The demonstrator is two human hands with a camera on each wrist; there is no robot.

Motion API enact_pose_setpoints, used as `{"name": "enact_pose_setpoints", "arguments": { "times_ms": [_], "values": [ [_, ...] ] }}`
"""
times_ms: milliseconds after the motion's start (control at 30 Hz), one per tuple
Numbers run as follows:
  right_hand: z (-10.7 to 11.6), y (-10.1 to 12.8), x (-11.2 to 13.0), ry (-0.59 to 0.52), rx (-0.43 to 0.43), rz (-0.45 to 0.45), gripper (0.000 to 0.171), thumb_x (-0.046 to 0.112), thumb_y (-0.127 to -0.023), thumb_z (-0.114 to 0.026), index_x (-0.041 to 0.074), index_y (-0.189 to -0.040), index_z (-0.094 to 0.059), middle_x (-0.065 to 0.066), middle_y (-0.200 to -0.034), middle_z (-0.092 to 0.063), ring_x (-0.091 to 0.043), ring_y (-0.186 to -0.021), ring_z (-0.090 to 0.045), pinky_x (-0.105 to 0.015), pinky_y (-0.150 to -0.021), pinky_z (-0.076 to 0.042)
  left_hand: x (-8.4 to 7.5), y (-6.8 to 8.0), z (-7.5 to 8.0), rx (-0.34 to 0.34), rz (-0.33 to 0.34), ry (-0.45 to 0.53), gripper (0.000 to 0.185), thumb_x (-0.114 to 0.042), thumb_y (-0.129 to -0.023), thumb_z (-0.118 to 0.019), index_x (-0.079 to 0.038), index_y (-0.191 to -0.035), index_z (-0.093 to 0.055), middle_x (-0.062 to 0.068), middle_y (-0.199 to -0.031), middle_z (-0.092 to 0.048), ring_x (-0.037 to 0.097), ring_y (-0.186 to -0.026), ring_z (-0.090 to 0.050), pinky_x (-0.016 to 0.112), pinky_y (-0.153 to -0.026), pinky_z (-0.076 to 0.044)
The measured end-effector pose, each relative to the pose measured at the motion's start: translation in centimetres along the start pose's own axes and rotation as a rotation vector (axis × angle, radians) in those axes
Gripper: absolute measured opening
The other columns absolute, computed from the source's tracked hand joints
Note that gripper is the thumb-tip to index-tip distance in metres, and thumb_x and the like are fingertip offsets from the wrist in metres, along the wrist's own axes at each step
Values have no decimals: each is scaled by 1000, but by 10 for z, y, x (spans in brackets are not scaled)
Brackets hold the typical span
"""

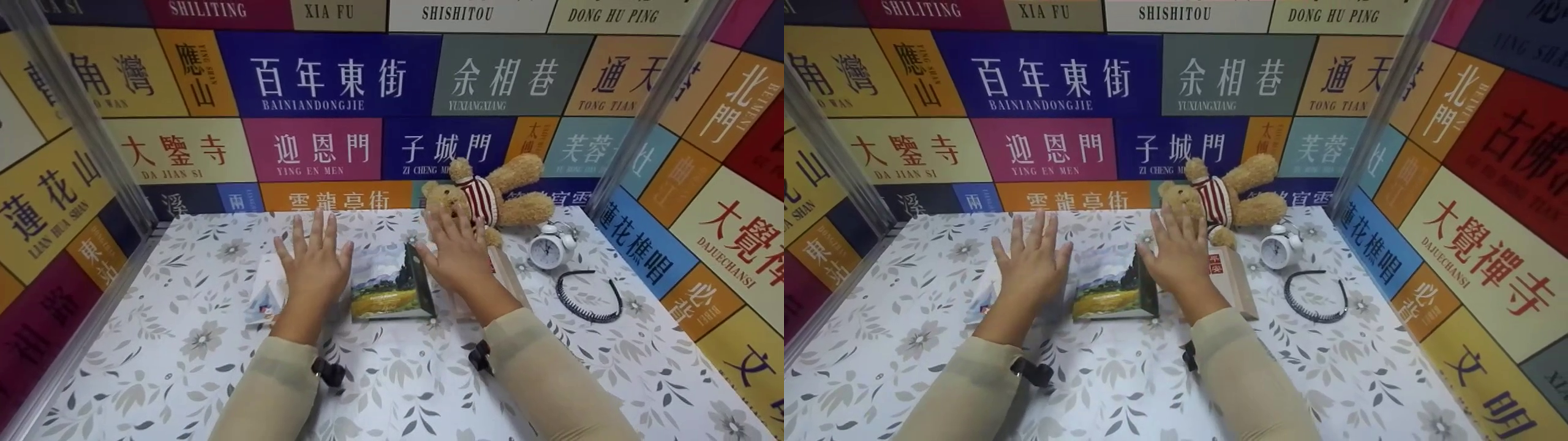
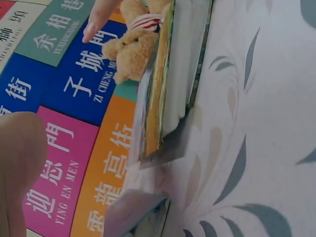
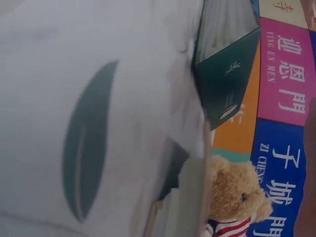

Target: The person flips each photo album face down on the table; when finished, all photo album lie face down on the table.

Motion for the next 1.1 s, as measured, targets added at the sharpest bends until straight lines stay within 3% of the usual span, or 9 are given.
{"name": "enact_pose_setpoints", "arguments": {
  "times_ms": [200, 400, 633, 767, 867, 1100],
  "values": [
    [-7, -2, -10, -32, -22, -71, 87, 93, -78, -12, 52, -150, 14, 13, -162, 26, -25, -150, 28, -62, -112, 26, 22, -6, -15, 10, 62, -52, 83, -86, -85, -14, -45, -153, 12, -5, -159, 34, 34, -140, 42, 69, -100, 34],
    [-14, -1, -20, -75, -19, -136, 90, 99, -70, -18, 62, -145, 16, 12, -162, 27, -31, -148, 29, -71, -105, 27, 29, -8, -15, 26, 66, -47, 93, -96, -73, -5, -48, -150, 18, -2, -157, 36, 40, -136, 45, 71, -93, 36],
    [-14, 1, -30, -105, -4, -152, 85, 93, -76, -30, 63, -145, 11, 11, -163, 23, -38, -150, 22, -66, -99, 35, 30, -10, -4, 34, 71, -61, 93, -95, -74, -6, -48, -151, 15, 0, -161, 30, 40, -137, 44, 73, -95, 34],
    [-8, 1, -32, -93, -3, -149, 86, 95, -75, -24, 61, -147, 10, 14, -161, 29, -39, -152, 19, -66, -101, 35, 27, -12, 2, 25, 64, -61, 92, -94, -76, -8, -47, -152, 13, -1, -162, 28, 39, -137, 45, 75, -100, 30],
    [-1, 2, -33, -89, -12, -144, 88, 96, -74, -19, 57, -149, 5, 14, -160, 30, -36, -152, 22, -66, -102, 34, 26, -13, 6, 12, 62, -60, 92, -95, -75, -7, -48, -151, 14, -2, -161, 30, 38, -137, 45, 74, -100, 30],
    [10, 3, -37, -99, -15, -123, 86, 92, -78, -27, 55, -151, -1, 16, -161, 27, -27, -147, 32, -67, -101, 35, 22, -12, 8, 30, 47, -64, 100, -99, -68, -5, -47, -150, 17, -1, -160, 32, 38, -138, 44, 70, -95, 36]
  ]
}}
Point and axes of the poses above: each hand's wrist, its own y-axis away from the middle knuckle, its own z-axis out of the back of the hand, x = y × z, the point moved 9 cm from there along -y, towards the middle knuckle
